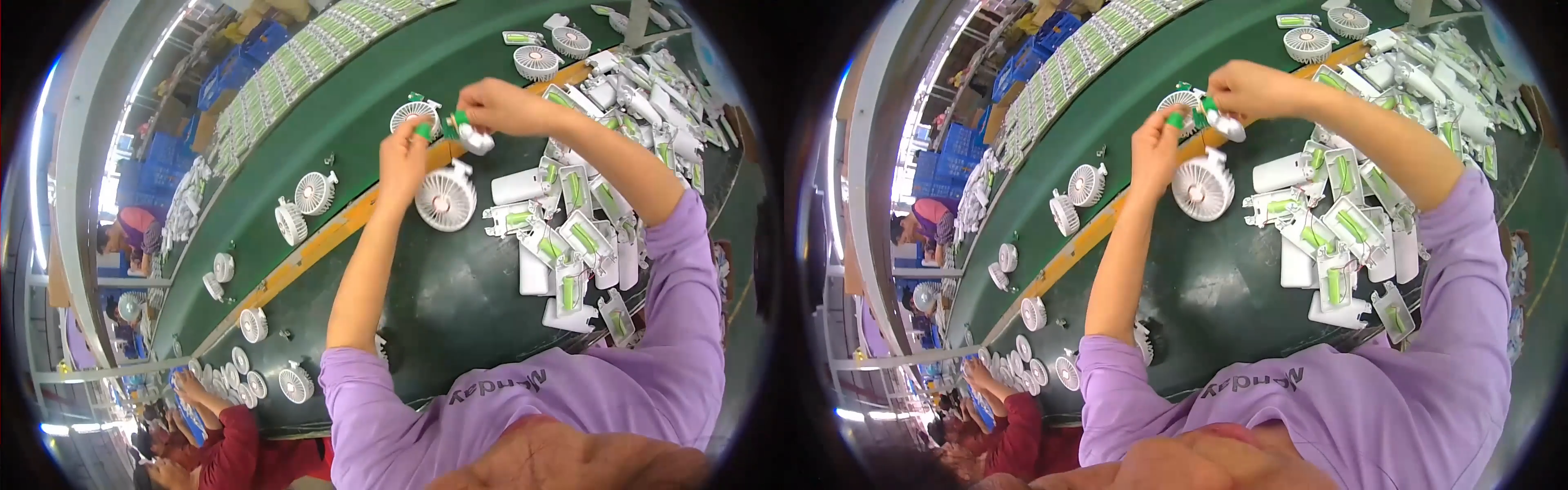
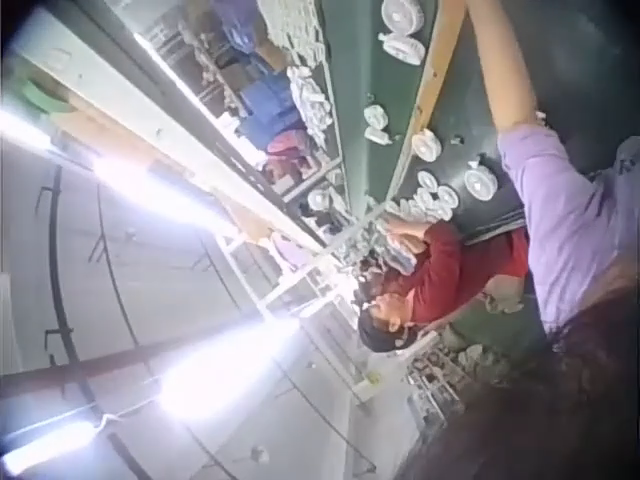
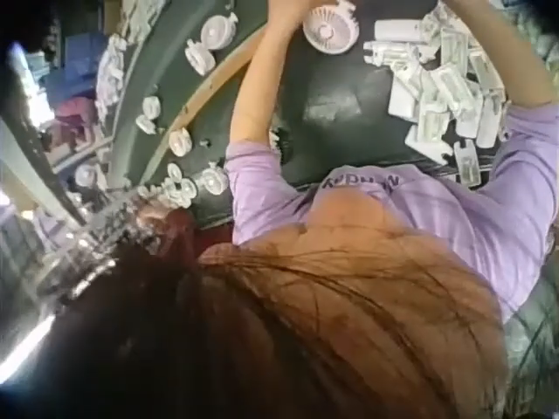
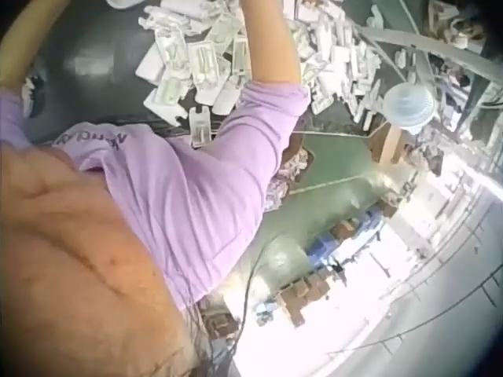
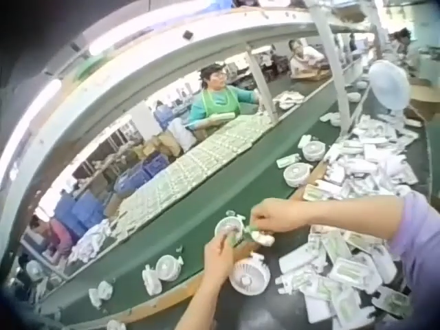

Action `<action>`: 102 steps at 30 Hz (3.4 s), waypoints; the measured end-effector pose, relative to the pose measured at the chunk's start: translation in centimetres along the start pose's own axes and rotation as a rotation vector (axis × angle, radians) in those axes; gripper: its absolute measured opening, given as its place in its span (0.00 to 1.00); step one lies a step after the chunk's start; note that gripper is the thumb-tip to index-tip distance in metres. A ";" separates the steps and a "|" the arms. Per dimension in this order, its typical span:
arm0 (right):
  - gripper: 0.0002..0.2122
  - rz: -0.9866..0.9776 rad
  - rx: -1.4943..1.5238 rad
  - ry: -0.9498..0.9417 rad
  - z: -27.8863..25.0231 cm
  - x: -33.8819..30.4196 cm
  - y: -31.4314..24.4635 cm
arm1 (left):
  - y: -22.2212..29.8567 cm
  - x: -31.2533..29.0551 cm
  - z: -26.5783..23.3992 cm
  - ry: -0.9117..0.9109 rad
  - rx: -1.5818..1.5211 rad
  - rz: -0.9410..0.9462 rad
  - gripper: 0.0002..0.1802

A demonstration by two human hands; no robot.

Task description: The person assembles portable electric fans along a conveyor line, connecting wiring and circuit components to battery casings and fan heads by hand.

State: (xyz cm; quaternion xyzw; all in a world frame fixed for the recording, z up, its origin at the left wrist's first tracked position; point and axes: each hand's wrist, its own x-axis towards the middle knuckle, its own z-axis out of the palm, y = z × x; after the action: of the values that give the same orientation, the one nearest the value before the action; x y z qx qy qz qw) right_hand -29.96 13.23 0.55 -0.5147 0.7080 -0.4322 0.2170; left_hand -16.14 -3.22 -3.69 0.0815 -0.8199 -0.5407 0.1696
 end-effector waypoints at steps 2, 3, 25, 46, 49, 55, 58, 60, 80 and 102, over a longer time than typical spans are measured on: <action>0.08 0.067 0.093 0.054 -1.7 1.9 1.5 | -2.0 2.6 -0.2 0.164 0.330 0.197 0.17; 0.08 0.095 0.115 0.097 -2.8 2.4 2.3 | -2.8 3.5 -0.3 0.149 0.321 0.206 0.17; 0.20 0.156 -0.877 -0.118 -10.6 -11.1 7.0 | -0.7 3.4 -2.8 -0.321 1.221 -0.244 0.15; 0.06 0.080 0.519 0.233 -4.2 -6.9 4.2 | 1.7 -3.7 -0.5 -0.100 -0.050 -0.135 0.10; 0.06 0.128 0.590 0.206 -2.2 -6.1 2.8 | 2.2 -4.0 -0.1 -0.055 -0.114 -0.120 0.08; 0.09 0.082 0.585 0.047 1.9 -5.6 -1.2 | 3.9 -5.2 0.0 0.115 -0.234 -0.015 0.07; 0.09 0.069 0.550 -0.007 2.5 -5.5 -2.4 | 4.5 -5.7 0.3 0.119 -0.346 -0.040 0.08; 0.07 0.048 0.483 0.006 2.9 -5.4 -3.0 | 4.9 -5.9 0.6 0.102 -0.431 -0.047 0.09; 0.05 -0.338 -0.092 0.251 2.8 -7.3 -4.2 | 6.6 -7.8 1.1 -0.041 -0.370 0.043 0.08; 0.07 0.218 0.561 0.455 -5.3 1.9 2.9 | -3.7 4.4 -2.0 0.080 1.127 0.429 0.22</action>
State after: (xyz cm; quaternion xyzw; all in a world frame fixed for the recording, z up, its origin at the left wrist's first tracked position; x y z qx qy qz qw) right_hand -36.21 13.87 1.21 -0.2478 0.6427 -0.6870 0.2314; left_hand -19.71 -7.82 -5.47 0.0119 -0.9713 0.0267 0.2362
